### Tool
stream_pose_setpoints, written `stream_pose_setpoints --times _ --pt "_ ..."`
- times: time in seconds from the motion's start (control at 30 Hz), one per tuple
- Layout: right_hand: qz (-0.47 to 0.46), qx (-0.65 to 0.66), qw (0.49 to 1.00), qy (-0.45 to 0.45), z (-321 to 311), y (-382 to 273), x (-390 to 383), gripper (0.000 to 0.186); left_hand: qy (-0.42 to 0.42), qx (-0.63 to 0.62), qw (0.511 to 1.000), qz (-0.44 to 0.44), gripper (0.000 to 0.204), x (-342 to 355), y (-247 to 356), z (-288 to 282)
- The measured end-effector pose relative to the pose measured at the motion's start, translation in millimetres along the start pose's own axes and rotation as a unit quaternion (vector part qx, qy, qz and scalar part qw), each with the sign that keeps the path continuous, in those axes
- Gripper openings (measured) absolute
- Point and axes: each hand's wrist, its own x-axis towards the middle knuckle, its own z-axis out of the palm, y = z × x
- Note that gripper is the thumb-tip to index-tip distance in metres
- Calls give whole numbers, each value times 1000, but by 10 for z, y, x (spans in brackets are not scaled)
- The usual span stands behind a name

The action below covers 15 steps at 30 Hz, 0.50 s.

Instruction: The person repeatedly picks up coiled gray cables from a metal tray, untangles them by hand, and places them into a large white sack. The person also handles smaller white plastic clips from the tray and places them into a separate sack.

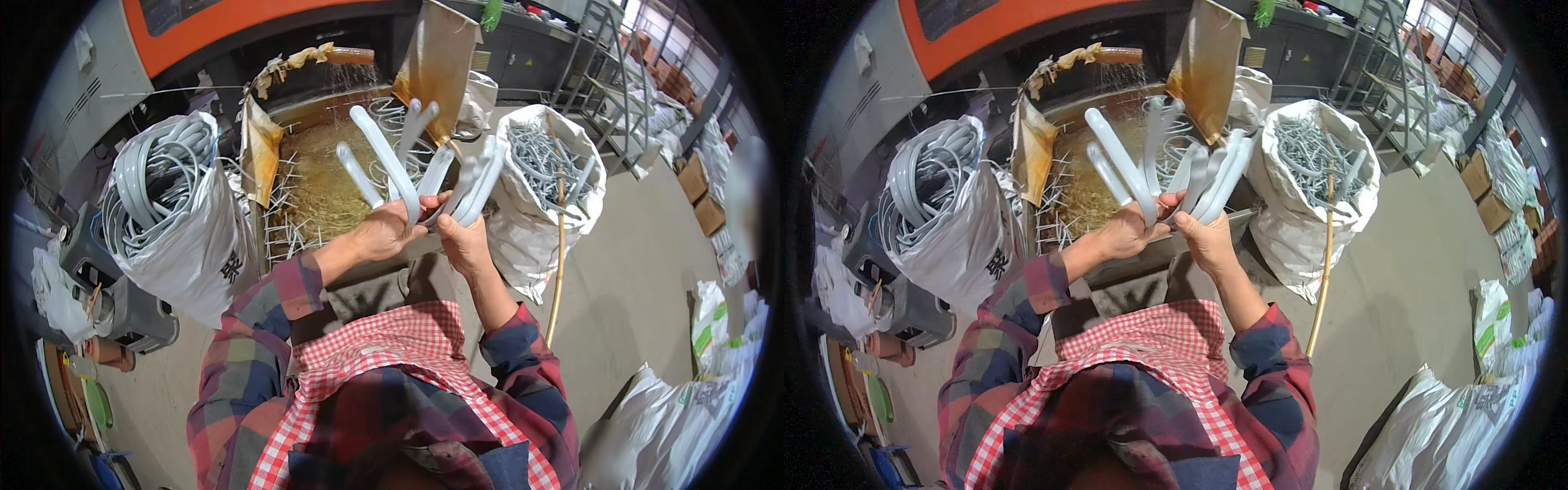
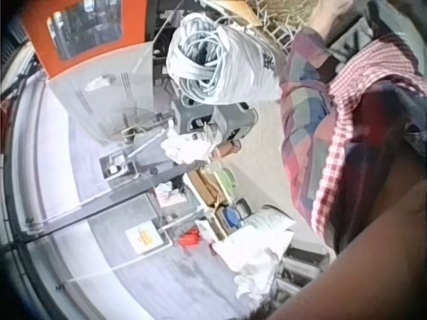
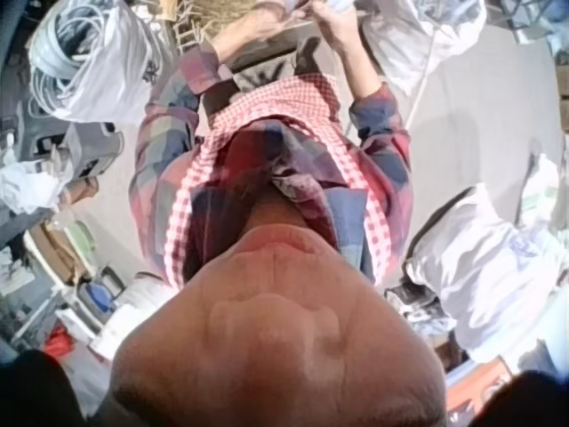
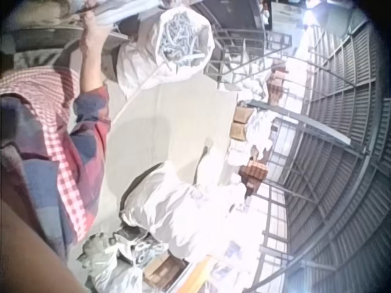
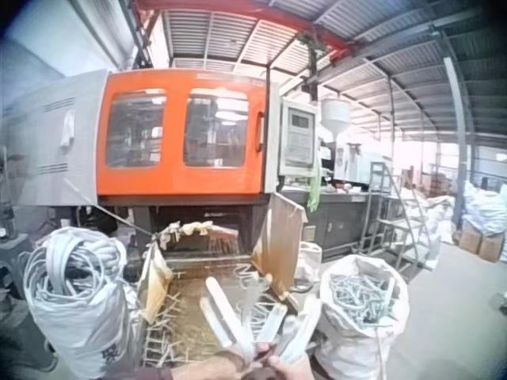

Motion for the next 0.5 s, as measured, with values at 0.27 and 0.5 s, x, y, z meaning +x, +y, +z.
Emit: stream_pose_setpoints --times 0.27,0.5 --pt "103 -15 995 -10 288 447 120 72 28 -131 981 -141 51 -526 192 -134" --pt "231 -158 944 -174 -17 1018 68 73 62 -342 900 -263 41 -936 100 -147"
